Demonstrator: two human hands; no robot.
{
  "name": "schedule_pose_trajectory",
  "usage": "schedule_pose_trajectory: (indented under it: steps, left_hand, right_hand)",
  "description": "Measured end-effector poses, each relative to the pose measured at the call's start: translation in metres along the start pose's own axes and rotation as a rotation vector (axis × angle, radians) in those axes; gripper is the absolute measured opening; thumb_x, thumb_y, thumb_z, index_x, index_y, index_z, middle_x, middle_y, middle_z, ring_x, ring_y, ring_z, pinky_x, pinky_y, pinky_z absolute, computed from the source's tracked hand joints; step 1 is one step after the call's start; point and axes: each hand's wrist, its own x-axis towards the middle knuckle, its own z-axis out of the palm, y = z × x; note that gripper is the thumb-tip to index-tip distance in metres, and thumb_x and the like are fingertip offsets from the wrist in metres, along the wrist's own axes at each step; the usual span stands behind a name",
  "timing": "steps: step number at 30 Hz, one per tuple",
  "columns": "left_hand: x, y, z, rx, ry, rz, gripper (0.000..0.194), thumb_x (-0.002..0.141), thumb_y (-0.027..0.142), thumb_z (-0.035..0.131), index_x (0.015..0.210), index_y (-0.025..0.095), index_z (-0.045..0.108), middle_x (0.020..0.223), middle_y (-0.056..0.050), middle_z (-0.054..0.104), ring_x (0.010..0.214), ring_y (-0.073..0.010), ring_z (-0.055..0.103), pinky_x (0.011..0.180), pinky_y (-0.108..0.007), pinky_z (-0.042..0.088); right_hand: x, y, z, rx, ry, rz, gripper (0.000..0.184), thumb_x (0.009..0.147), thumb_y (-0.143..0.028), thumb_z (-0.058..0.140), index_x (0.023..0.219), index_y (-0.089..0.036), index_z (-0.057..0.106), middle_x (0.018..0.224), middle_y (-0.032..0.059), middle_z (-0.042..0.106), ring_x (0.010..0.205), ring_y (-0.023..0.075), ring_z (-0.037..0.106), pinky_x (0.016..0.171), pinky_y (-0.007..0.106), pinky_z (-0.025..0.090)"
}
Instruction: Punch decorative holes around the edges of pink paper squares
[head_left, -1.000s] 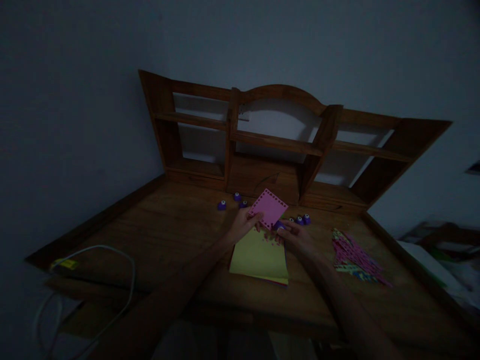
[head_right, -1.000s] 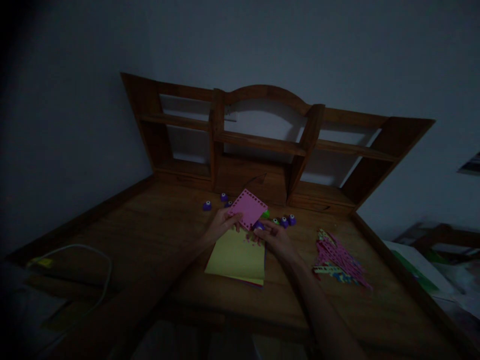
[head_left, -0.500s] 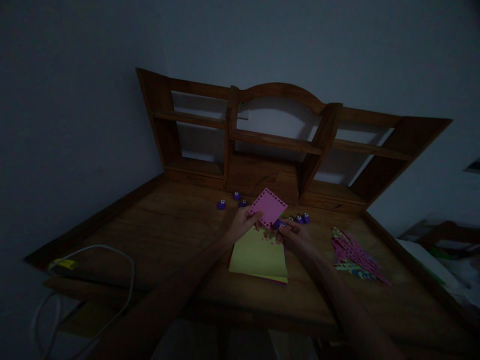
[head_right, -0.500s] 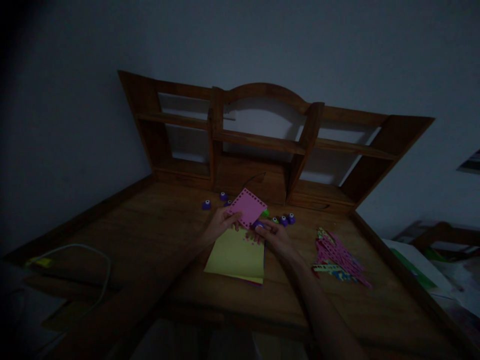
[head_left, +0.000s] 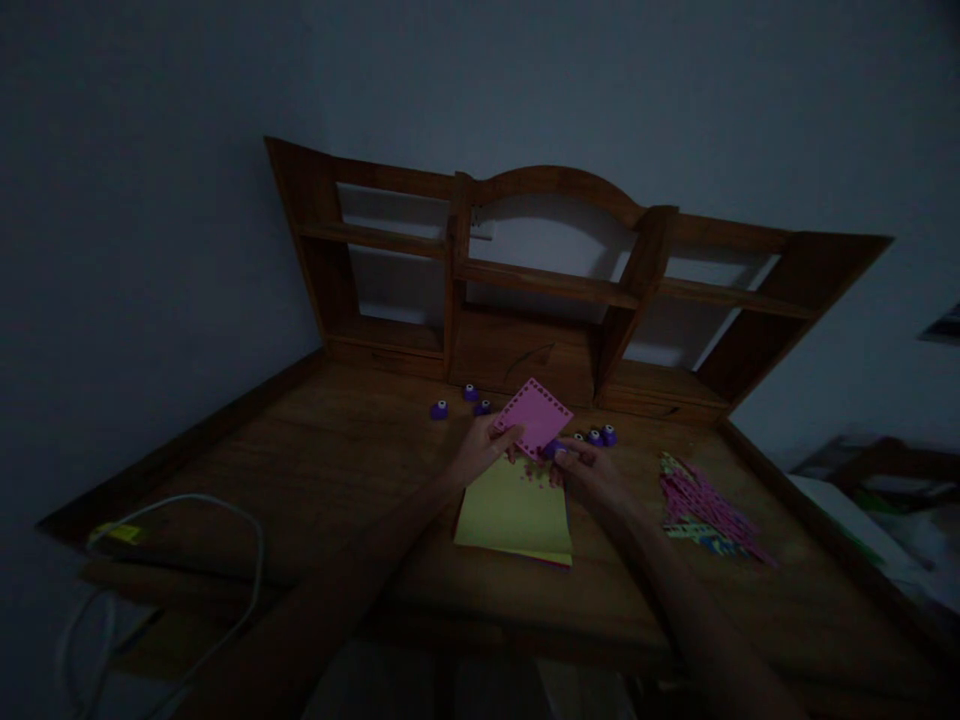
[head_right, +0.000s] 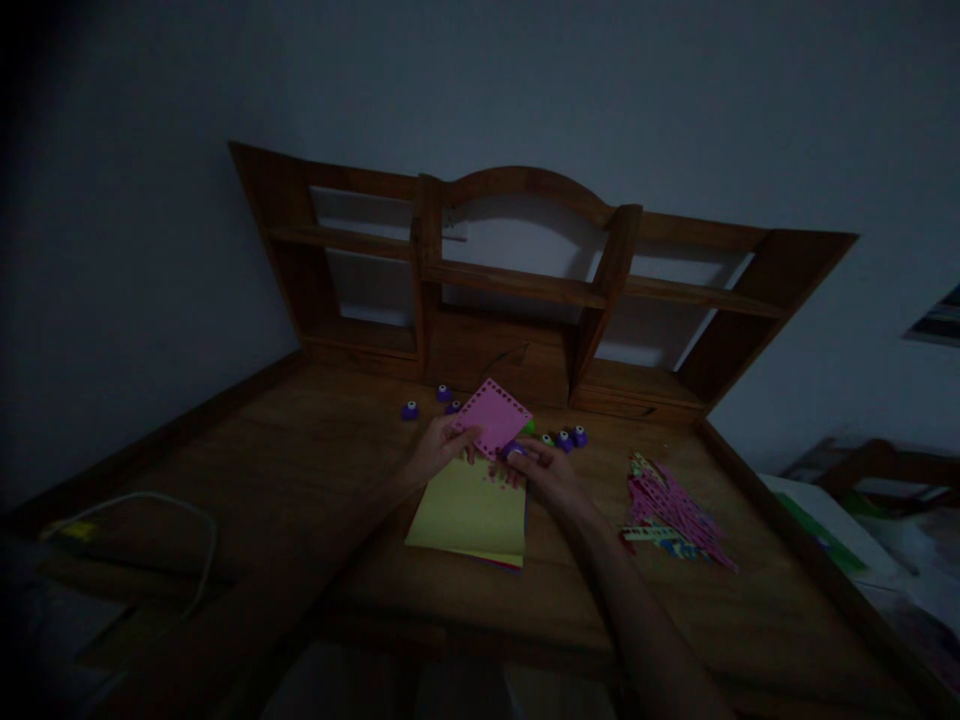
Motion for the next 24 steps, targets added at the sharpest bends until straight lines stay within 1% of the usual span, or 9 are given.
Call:
schedule_pose_trajectory:
  steps: [3, 5, 9, 13, 17, 24]
  left_hand:
    - [-0.001, 0.001, 0.000, 0.012, -0.013, -0.026, 0.038, 0.082, 0.047, 0.059, 0.072, 0.011, 0.060, 0.061, -0.003, 0.061, 0.048, -0.0093, 0.053, 0.045, -0.019, 0.041]
    - [-0.001, 0.002, 0.001, 0.025, -0.043, -0.038, 0.042, 0.084, 0.048, 0.056, 0.068, 0.010, 0.060, 0.059, -0.003, 0.060, 0.047, -0.0093, 0.053, 0.045, -0.019, 0.040]
    - [-0.004, 0.003, 0.005, 0.009, -0.101, -0.049, 0.039, 0.081, 0.049, 0.060, 0.075, 0.011, 0.061, 0.068, -0.005, 0.064, 0.049, -0.0095, 0.054, 0.045, -0.019, 0.042]
    - [-0.007, 0.007, 0.010, -0.011, -0.099, -0.066, 0.037, 0.077, 0.048, 0.065, 0.082, 0.012, 0.059, 0.070, -0.004, 0.064, 0.048, -0.0095, 0.055, 0.044, -0.019, 0.043]
    - [-0.008, 0.012, 0.011, -0.003, -0.105, -0.050, 0.035, 0.078, 0.046, 0.065, 0.082, 0.012, 0.058, 0.067, -0.003, 0.063, 0.047, -0.0094, 0.054, 0.043, -0.019, 0.042]
    - [-0.008, 0.014, 0.011, 0.026, -0.101, -0.040, 0.035, 0.079, 0.047, 0.063, 0.080, 0.013, 0.058, 0.068, -0.003, 0.064, 0.045, -0.0085, 0.053, 0.041, -0.019, 0.040]
  right_hand:
    - [0.000, -0.002, 0.001, -0.004, 0.004, -0.003, 0.034, 0.074, -0.040, 0.073, 0.099, -0.019, 0.068, 0.071, 0.0026, 0.066, 0.057, 0.0125, 0.055, 0.057, 0.026, 0.042]
    - [-0.001, -0.003, 0.001, -0.010, -0.004, -0.005, 0.033, 0.074, -0.040, 0.073, 0.099, -0.019, 0.069, 0.073, 0.0026, 0.066, 0.059, 0.0127, 0.056, 0.059, 0.026, 0.043]
    - [0.000, -0.005, 0.000, -0.016, -0.045, -0.019, 0.030, 0.076, -0.040, 0.071, 0.098, -0.019, 0.069, 0.072, 0.0021, 0.066, 0.058, 0.0123, 0.056, 0.058, 0.026, 0.043]
    - [0.001, -0.003, -0.001, -0.042, -0.076, -0.009, 0.033, 0.075, -0.041, 0.071, 0.099, -0.018, 0.069, 0.073, 0.0032, 0.066, 0.059, 0.0133, 0.056, 0.059, 0.027, 0.043]
    - [0.001, 0.000, -0.001, -0.038, -0.050, 0.000, 0.035, 0.074, -0.038, 0.073, 0.104, -0.020, 0.068, 0.078, 0.0033, 0.067, 0.060, 0.0124, 0.056, 0.060, 0.027, 0.042]
    - [0.000, -0.003, 0.001, -0.048, -0.064, -0.011, 0.036, 0.075, -0.042, 0.072, 0.101, -0.017, 0.069, 0.073, 0.0040, 0.065, 0.059, 0.0131, 0.054, 0.058, 0.027, 0.042]
